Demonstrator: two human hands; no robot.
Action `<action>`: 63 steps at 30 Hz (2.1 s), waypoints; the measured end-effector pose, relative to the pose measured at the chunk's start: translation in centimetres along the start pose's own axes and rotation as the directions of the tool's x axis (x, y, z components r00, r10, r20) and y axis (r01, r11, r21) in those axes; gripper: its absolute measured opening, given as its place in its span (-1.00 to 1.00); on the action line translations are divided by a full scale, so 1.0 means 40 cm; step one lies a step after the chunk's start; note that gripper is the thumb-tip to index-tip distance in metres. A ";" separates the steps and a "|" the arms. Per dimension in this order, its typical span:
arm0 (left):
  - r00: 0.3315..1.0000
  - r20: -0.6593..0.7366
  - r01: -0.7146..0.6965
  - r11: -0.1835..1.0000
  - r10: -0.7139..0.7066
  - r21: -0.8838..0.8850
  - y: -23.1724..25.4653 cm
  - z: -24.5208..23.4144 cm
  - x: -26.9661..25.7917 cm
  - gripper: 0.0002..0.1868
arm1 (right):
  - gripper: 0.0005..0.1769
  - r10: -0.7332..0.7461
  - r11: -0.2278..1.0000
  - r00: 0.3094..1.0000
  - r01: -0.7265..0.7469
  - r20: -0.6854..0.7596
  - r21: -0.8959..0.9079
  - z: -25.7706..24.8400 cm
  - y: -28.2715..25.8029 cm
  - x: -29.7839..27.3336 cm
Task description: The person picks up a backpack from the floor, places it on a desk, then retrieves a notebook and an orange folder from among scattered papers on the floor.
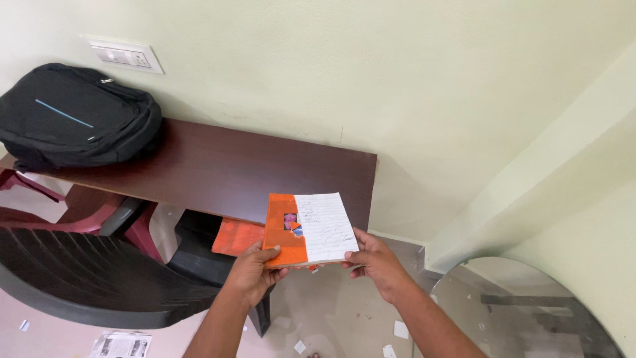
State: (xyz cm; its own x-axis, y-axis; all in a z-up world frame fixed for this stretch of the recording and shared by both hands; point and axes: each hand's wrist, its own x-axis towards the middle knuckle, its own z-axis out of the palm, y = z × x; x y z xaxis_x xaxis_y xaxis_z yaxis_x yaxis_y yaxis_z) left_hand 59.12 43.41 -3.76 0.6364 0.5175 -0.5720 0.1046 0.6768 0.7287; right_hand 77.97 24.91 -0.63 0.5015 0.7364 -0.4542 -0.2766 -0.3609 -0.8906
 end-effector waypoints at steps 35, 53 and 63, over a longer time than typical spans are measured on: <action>0.998 0.054 -0.018 1.000 0.018 -0.015 0.180 -0.107 0.279 -0.57 | -0.25 0.042 0.999 0.999 -0.041 0.035 -0.024 0.065 -0.089 0.289; 0.978 -0.205 -0.050 0.999 0.049 0.001 0.163 -0.140 0.467 -0.46 | -0.21 0.080 0.996 0.997 -0.081 -0.015 -0.038 0.091 -0.053 0.475; 0.956 -0.244 -0.220 0.949 0.164 -0.225 0.134 -0.140 0.508 -0.36 | -0.21 0.113 0.993 0.993 -0.114 -0.011 -0.026 0.079 -0.028 0.513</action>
State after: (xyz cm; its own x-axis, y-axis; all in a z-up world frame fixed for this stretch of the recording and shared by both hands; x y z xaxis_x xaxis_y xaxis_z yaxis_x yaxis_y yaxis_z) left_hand 68.33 60.46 -13.59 0.4388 0.7332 -0.5195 -0.2126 0.6464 0.7328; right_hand 85.97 42.23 -8.88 0.4760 0.6842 -0.5525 -0.3102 -0.4572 -0.8335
